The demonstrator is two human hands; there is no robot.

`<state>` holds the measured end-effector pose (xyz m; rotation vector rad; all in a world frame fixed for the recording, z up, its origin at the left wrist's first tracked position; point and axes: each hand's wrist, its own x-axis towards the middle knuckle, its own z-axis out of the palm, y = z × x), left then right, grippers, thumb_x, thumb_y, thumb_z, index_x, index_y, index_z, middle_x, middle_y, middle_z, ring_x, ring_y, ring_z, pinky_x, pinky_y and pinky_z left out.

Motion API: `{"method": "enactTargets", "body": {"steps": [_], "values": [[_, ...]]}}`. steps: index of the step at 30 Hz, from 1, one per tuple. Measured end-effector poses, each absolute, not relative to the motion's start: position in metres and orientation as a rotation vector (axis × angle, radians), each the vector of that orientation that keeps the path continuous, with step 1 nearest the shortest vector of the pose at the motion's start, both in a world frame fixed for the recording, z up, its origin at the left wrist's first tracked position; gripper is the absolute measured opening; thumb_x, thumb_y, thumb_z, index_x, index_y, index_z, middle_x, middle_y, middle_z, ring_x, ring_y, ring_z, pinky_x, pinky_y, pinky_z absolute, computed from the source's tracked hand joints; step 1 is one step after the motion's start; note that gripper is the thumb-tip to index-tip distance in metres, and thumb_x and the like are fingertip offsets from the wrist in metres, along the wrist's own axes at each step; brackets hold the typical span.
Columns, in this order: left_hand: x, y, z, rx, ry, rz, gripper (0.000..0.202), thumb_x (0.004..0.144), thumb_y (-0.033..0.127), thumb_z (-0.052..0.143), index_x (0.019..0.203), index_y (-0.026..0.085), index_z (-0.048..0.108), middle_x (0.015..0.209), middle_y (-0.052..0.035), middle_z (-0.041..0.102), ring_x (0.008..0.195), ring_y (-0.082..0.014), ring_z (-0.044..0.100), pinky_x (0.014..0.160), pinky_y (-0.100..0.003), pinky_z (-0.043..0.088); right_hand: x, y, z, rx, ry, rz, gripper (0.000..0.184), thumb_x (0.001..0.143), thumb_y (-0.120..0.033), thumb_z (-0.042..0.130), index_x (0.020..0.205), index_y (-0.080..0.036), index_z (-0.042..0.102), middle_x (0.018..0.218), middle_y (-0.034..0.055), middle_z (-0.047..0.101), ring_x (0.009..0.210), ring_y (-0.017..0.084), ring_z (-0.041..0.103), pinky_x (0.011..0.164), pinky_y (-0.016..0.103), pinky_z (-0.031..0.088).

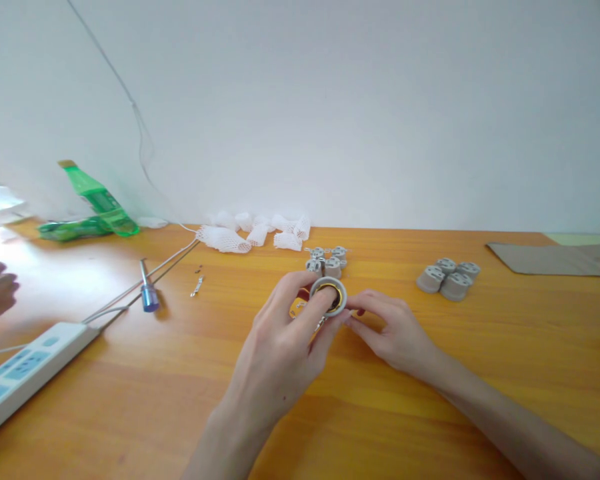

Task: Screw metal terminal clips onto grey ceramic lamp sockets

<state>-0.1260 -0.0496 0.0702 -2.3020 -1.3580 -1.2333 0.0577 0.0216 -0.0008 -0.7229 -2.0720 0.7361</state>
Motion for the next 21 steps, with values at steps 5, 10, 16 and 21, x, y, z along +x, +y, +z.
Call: {"method": "enactTargets", "body": {"steps": [5, 10, 16, 21], "values": [[-0.1260, -0.0496, 0.0713, -2.307, -1.353, -1.217, 0.017, 0.089, 0.015, 0.068, 0.104, 0.021, 0.062, 0.104, -0.0082, 0.066, 0.091, -0.0177, 0.065, 0.084, -0.029, 0.056, 0.0581, 0.0222, -0.0016, -0.726, -2.075, 0.752, 0.018, 0.095, -0.019, 0.061, 0.109, -0.024, 0.071, 0.103, 0.0053, 0.076, 0.094, 0.020, 0.071, 0.088, 0.035, 0.056], [-0.1257, -0.0493, 0.0722, -2.323, -1.362, -1.247, 0.019, 0.089, 0.017, 0.069, 0.106, 0.022, 0.062, 0.102, -0.0079, 0.067, 0.094, -0.0192, 0.067, 0.085, -0.029, 0.056, 0.0574, 0.0223, -0.0027, -0.722, -2.060, 0.753, 0.017, 0.094, -0.019, 0.061, 0.107, -0.024, 0.072, 0.103, 0.0049, 0.076, 0.094, 0.020, 0.071, 0.088, 0.035, 0.056], [-0.1263, -0.0499, 0.0712, -2.336, -1.387, -1.233, 0.011, 0.091, 0.018, 0.066, 0.101, 0.023, 0.065, 0.105, -0.0075, 0.066, 0.092, -0.0183, 0.066, 0.083, -0.031, 0.057, 0.0565, 0.0216, -0.0040, -0.722, -2.054, 0.755, 0.016, 0.094, -0.019, 0.061, 0.106, -0.025, 0.072, 0.102, 0.0045, 0.076, 0.092, 0.020, 0.071, 0.087, 0.035, 0.057], [-0.1261, -0.0497, 0.0719, -2.355, -1.378, -1.214, 0.009, 0.091, 0.016, 0.066, 0.098, 0.021, 0.063, 0.106, -0.0080, 0.065, 0.095, -0.0182, 0.064, 0.085, -0.031, 0.056, 0.0568, 0.0211, -0.0046, -0.719, -2.052, 0.759, 0.016, 0.095, -0.020, 0.061, 0.107, -0.025, 0.071, 0.103, 0.0046, 0.076, 0.093, 0.020, 0.071, 0.087, 0.035, 0.056]]}}
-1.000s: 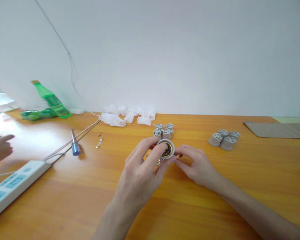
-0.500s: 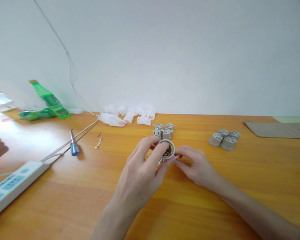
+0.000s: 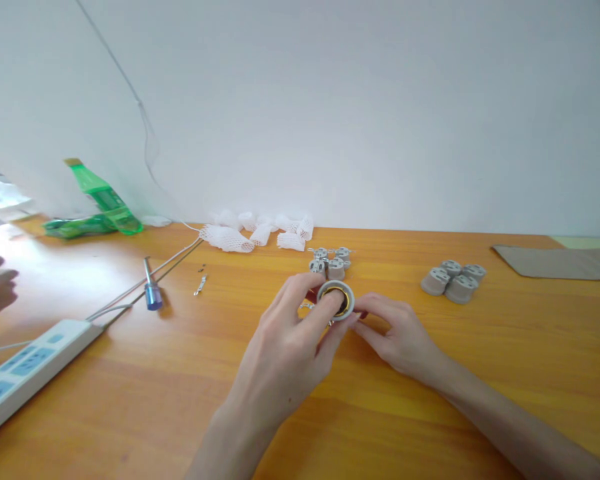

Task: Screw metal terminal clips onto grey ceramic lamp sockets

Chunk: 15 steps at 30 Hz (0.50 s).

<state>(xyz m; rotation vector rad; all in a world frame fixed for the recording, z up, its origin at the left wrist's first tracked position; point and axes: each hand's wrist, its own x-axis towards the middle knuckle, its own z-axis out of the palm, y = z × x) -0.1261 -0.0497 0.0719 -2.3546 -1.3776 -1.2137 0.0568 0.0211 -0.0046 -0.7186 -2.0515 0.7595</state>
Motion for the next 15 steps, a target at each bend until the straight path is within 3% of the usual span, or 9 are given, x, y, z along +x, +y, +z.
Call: {"method": "enactTargets", "body": {"steps": [7, 15], "values": [[-0.1263, -0.0512, 0.0733, -2.340, -1.360, -1.246, 0.028, 0.088, 0.017, 0.071, 0.112, 0.023, 0.057, 0.102, -0.0066, 0.067, 0.095, -0.0188, 0.067, 0.085, -0.029, 0.055, 0.0573, 0.0213, -0.0037, -0.716, -2.060, 0.772, 0.016, 0.095, -0.020, 0.062, 0.107, -0.025, 0.071, 0.103, 0.0037, 0.076, 0.095, 0.020, 0.071, 0.088, 0.034, 0.056], [-0.1234, -0.0535, 0.0704, -2.347, -1.312, -1.239, 0.022, 0.087, 0.015, 0.072, 0.104, 0.020, 0.060, 0.098, -0.0060, 0.066, 0.089, -0.0172, 0.066, 0.081, -0.028, 0.056, 0.0583, 0.0209, -0.0055, -0.703, -2.066, 0.778, 0.025, 0.092, -0.011, 0.061, 0.111, -0.024, 0.071, 0.110, 0.0038, 0.076, 0.101, 0.019, 0.071, 0.092, 0.032, 0.054]]}}
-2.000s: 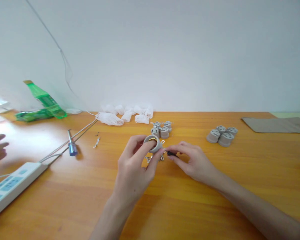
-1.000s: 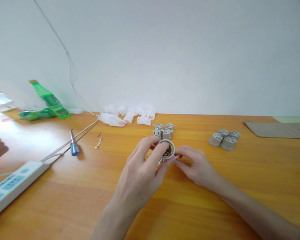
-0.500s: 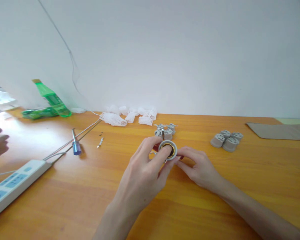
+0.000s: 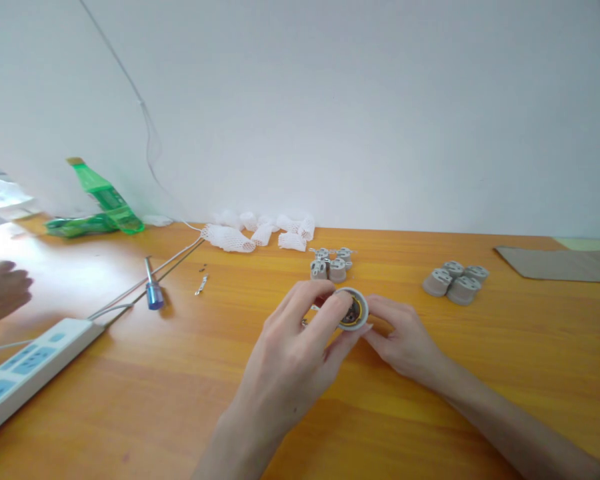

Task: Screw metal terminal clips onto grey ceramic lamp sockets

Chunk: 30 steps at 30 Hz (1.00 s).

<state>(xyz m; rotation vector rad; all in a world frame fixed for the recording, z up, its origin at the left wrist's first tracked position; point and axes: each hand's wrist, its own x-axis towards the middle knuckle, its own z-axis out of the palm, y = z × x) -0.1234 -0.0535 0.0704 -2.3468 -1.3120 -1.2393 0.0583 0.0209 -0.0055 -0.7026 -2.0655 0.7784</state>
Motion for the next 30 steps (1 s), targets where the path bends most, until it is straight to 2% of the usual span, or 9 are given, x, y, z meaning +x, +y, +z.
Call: {"method": "enactTargets", "body": {"steps": [6, 10, 13, 17, 19, 22, 25, 30], "values": [[-0.123, -0.052, 0.069, -2.341, -1.302, -1.361, 0.016, 0.086, 0.015, 0.074, 0.098, 0.020, 0.065, 0.099, -0.0054, 0.064, 0.086, -0.0148, 0.065, 0.079, -0.027, 0.058, 0.059, 0.023, -0.007, -0.644, -2.061, 0.688, 0.022, 0.093, -0.011, 0.061, 0.110, -0.022, 0.070, 0.107, 0.0056, 0.075, 0.098, 0.019, 0.070, 0.089, 0.032, 0.054], [-0.125, -0.048, 0.068, -2.283, -1.390, -1.583, 0.015, 0.084, 0.014, 0.075, 0.097, 0.019, 0.070, 0.100, -0.0063, 0.065, 0.088, -0.0150, 0.065, 0.078, -0.025, 0.057, 0.059, 0.022, -0.004, -0.587, -2.025, 0.643, 0.021, 0.096, -0.014, 0.062, 0.113, -0.022, 0.070, 0.102, 0.0051, 0.074, 0.094, 0.018, 0.068, 0.087, 0.032, 0.054], [-0.130, -0.043, 0.061, -2.185, -1.651, -1.900, 0.009, 0.086, 0.023, 0.075, 0.094, 0.019, 0.074, 0.099, -0.0071, 0.067, 0.089, -0.0163, 0.066, 0.080, -0.027, 0.057, 0.060, 0.021, 0.002, -0.610, -2.018, 0.614, 0.027, 0.099, -0.014, 0.057, 0.122, -0.022, 0.069, 0.100, 0.0050, 0.072, 0.091, 0.017, 0.066, 0.084, 0.031, 0.054], [-0.134, -0.034, 0.044, -1.932, -2.044, -2.509, 0.020, 0.087, 0.036, 0.074, 0.089, 0.016, 0.077, 0.089, -0.0066, 0.071, 0.087, -0.0161, 0.065, 0.081, -0.026, 0.056, 0.060, 0.016, 0.018, -0.653, -2.053, 0.480, 0.035, 0.100, -0.012, 0.052, 0.130, -0.022, 0.066, 0.104, 0.0062, 0.069, 0.089, 0.016, 0.066, 0.079, 0.029, 0.055], [-0.133, -0.031, 0.036, -1.692, -2.123, -2.863, 0.025, 0.083, 0.040, 0.077, 0.091, 0.016, 0.078, 0.091, -0.0061, 0.073, 0.087, -0.0154, 0.065, 0.084, -0.027, 0.056, 0.061, 0.014, 0.028, -0.673, -2.068, 0.398, 0.033, 0.097, -0.010, 0.054, 0.126, -0.020, 0.068, 0.114, 0.0084, 0.067, 0.098, 0.017, 0.067, 0.082, 0.028, 0.056], [-0.128, -0.029, 0.029, -1.422, -2.096, -3.254, 0.028, 0.077, 0.039, 0.084, 0.089, 0.015, 0.078, 0.097, -0.0062, 0.073, 0.090, -0.0151, 0.064, 0.089, -0.029, 0.056, 0.065, 0.011, 0.045, -0.721, -2.094, 0.368, 0.029, 0.092, -0.004, 0.058, 0.116, -0.017, 0.068, 0.115, 0.0094, 0.064, 0.098, 0.017, 0.067, 0.083, 0.027, 0.057], [-0.123, -0.029, 0.028, -1.322, -2.040, -3.423, 0.025, 0.072, 0.035, 0.088, 0.085, 0.015, 0.078, 0.095, -0.0058, 0.073, 0.090, -0.0145, 0.065, 0.089, -0.029, 0.057, 0.070, 0.010, 0.059, -0.735, -2.149, 0.364, 0.031, 0.090, -0.002, 0.060, 0.117, -0.018, 0.065, 0.107, 0.0057, 0.070, 0.094, 0.015, 0.069, 0.086, 0.026, 0.057], [-0.116, -0.030, 0.027, -1.297, -2.041, -3.486, 0.023, 0.073, 0.033, 0.088, 0.084, 0.015, 0.079, 0.093, -0.0057, 0.074, 0.088, -0.0137, 0.066, 0.088, -0.028, 0.058, 0.075, 0.010, 0.067, -0.791, -2.145, 0.326, 0.026, 0.096, -0.008, 0.058, 0.118, -0.019, 0.064, 0.100, 0.0027, 0.076, 0.087, 0.015, 0.072, 0.081, 0.025, 0.057]]}}
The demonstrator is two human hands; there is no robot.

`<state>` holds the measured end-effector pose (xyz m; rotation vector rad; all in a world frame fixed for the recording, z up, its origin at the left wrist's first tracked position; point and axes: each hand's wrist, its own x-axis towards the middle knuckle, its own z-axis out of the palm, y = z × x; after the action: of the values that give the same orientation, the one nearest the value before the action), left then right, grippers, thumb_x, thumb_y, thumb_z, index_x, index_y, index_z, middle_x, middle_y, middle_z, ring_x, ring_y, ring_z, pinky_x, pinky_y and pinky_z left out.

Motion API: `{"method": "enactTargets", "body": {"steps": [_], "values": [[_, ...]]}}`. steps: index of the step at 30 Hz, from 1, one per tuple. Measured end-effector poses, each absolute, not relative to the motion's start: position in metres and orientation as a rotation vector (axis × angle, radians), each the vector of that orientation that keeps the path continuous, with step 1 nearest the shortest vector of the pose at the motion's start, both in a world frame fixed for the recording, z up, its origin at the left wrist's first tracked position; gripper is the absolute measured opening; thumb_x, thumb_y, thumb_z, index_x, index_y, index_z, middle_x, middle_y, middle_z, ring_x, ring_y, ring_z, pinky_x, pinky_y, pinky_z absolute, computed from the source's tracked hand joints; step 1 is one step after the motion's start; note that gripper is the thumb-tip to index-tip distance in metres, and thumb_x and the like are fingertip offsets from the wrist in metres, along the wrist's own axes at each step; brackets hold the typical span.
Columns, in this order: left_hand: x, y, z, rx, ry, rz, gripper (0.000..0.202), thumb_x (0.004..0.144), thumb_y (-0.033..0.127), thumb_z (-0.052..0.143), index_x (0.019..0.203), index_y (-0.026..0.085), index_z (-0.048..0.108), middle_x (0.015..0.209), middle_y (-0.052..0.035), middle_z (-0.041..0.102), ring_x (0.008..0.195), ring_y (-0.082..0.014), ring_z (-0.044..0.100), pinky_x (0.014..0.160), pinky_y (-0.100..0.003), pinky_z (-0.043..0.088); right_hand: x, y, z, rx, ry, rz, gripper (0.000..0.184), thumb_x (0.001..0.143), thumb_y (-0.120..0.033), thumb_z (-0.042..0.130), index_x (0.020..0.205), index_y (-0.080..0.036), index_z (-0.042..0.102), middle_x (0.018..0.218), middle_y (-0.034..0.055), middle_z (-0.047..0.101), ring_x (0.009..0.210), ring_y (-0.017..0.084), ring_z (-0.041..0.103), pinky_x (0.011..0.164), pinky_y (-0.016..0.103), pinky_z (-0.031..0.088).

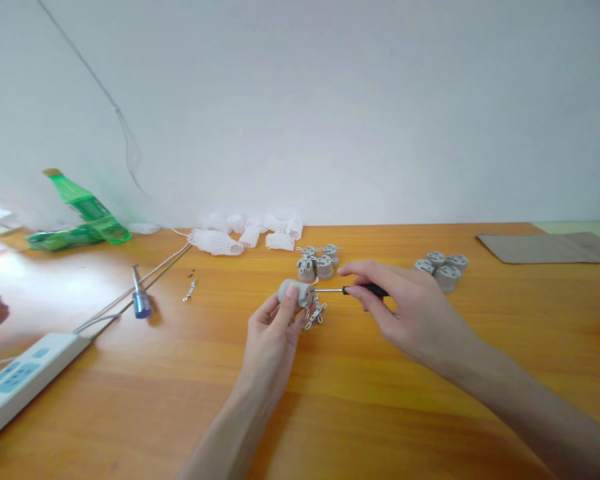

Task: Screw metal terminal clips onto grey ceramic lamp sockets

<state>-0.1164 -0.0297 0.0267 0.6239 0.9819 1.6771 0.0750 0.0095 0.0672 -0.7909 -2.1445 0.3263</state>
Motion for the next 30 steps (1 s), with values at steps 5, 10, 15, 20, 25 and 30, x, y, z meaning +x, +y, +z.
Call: {"method": "enactTargets", "body": {"steps": [5, 10, 15, 20, 25, 30], "values": [[-0.1142, -0.0308, 0.0270, 0.558, 0.995, 1.666, 0.026, 0.072, 0.033, 0.089, 0.086, 0.014, 0.078, 0.095, -0.0060, 0.074, 0.089, -0.0141, 0.067, 0.091, -0.030, 0.058, 0.0746, 0.0083, 0.0668, -0.715, -2.241, 0.302, 0.035, 0.094, -0.005, 0.058, 0.127, -0.019, 0.062, 0.126, 0.0078, 0.069, 0.112, 0.019, 0.067, 0.097, 0.029, 0.054], [-0.1126, -0.0309, 0.0295, 0.533, 0.990, 1.674, 0.026, 0.073, 0.033, 0.088, 0.087, 0.014, 0.078, 0.096, -0.0062, 0.074, 0.091, -0.0146, 0.067, 0.093, -0.031, 0.058, 0.0724, 0.0055, 0.0635, -0.795, -2.214, 0.187, 0.024, 0.099, -0.011, 0.054, 0.119, -0.017, 0.064, 0.104, 0.0084, 0.075, 0.086, 0.021, 0.072, 0.077, 0.033, 0.058], [-0.1108, -0.0312, 0.0282, 0.511, 0.981, 1.673, 0.025, 0.075, 0.033, 0.087, 0.088, 0.013, 0.078, 0.096, -0.0064, 0.075, 0.090, -0.0144, 0.068, 0.092, -0.030, 0.058, 0.0709, 0.0046, 0.0663, -0.697, -2.220, 0.261, 0.033, 0.095, -0.005, 0.056, 0.125, -0.018, 0.061, 0.118, 0.0085, 0.070, 0.104, 0.019, 0.069, 0.090, 0.029, 0.055], [-0.1078, -0.0336, 0.0266, 0.519, 0.979, 1.658, 0.025, 0.076, 0.033, 0.086, 0.087, 0.012, 0.078, 0.096, -0.0069, 0.075, 0.088, -0.0143, 0.068, 0.092, -0.031, 0.058, 0.0693, 0.0066, 0.0636, -0.782, -2.090, 0.228, 0.017, 0.098, -0.012, 0.057, 0.112, -0.018, 0.064, 0.093, 0.0041, 0.073, 0.077, 0.016, 0.071, 0.071, 0.027, 0.057], [-0.1082, -0.0344, 0.0273, 0.452, 0.972, 1.656, 0.026, 0.075, 0.033, 0.087, 0.088, 0.012, 0.077, 0.097, -0.0068, 0.076, 0.090, -0.0142, 0.069, 0.095, -0.031, 0.057, 0.0724, 0.0123, 0.0617, -0.743, -2.158, 0.309, 0.024, 0.097, -0.012, 0.057, 0.119, -0.021, 0.062, 0.112, 0.0076, 0.071, 0.095, 0.019, 0.071, 0.082, 0.031, 0.058], [-0.1081, -0.0331, 0.0264, 0.449, 0.970, 1.661, 0.028, 0.073, 0.033, 0.088, 0.088, 0.012, 0.077, 0.096, -0.0062, 0.076, 0.089, -0.0142, 0.070, 0.094, -0.030, 0.057, 0.0761, 0.0128, 0.0642, -0.656, -2.141, 0.294, 0.023, 0.095, -0.006, 0.055, 0.110, -0.022, 0.064, 0.101, 0.0054, 0.072, 0.089, 0.017, 0.070, 0.081, 0.029, 0.057]]}}
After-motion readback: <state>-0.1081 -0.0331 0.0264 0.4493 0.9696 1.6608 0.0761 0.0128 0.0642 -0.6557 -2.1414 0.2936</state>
